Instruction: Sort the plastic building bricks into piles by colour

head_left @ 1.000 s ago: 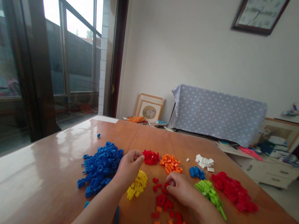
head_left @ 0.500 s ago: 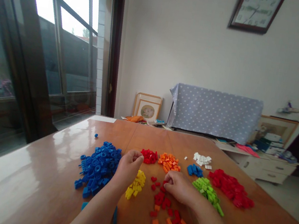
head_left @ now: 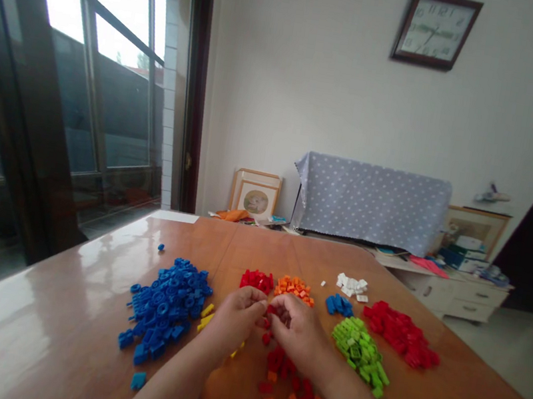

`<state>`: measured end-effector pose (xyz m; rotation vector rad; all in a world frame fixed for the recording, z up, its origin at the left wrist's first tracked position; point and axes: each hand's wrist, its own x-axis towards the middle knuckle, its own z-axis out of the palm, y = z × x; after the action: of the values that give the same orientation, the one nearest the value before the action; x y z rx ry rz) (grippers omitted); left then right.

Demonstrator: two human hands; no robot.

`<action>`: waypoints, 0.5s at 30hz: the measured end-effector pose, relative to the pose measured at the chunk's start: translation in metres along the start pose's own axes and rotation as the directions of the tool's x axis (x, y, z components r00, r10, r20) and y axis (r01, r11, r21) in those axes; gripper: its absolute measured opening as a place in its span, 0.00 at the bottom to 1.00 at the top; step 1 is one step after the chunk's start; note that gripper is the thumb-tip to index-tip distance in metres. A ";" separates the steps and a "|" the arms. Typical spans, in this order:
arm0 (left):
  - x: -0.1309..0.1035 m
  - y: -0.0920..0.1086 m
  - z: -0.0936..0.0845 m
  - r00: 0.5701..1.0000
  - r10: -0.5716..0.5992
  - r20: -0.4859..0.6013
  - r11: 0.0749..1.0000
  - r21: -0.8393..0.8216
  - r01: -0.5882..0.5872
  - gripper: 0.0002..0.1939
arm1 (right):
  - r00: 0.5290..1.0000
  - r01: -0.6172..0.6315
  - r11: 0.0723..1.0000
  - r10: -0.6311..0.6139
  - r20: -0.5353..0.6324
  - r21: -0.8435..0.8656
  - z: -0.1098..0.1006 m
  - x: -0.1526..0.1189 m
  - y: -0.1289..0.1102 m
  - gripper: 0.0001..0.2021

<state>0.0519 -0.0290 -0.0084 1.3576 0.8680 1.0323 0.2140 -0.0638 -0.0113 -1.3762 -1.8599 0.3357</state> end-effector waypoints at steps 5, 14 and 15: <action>-0.001 -0.002 0.000 0.995 -0.072 0.067 0.994 -0.080 0.077 0.11 | 0.999 0.038 0.999 -0.038 -0.011 -0.011 -0.005 0.000 -0.008 0.04; -0.005 0.003 -0.001 0.994 -0.095 0.061 0.995 -0.010 0.096 0.20 | 0.996 0.085 0.996 -0.085 -0.016 0.002 -0.005 -0.002 -0.015 0.05; -0.004 0.003 -0.001 0.994 -0.090 0.067 0.996 -0.002 0.090 0.21 | 0.996 0.083 0.997 -0.083 -0.020 0.004 -0.005 -0.002 -0.015 0.05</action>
<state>0.0488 -0.0328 -0.0059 1.3295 0.8682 0.9142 0.2073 -0.0723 0.0005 -1.2907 -1.8928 0.2830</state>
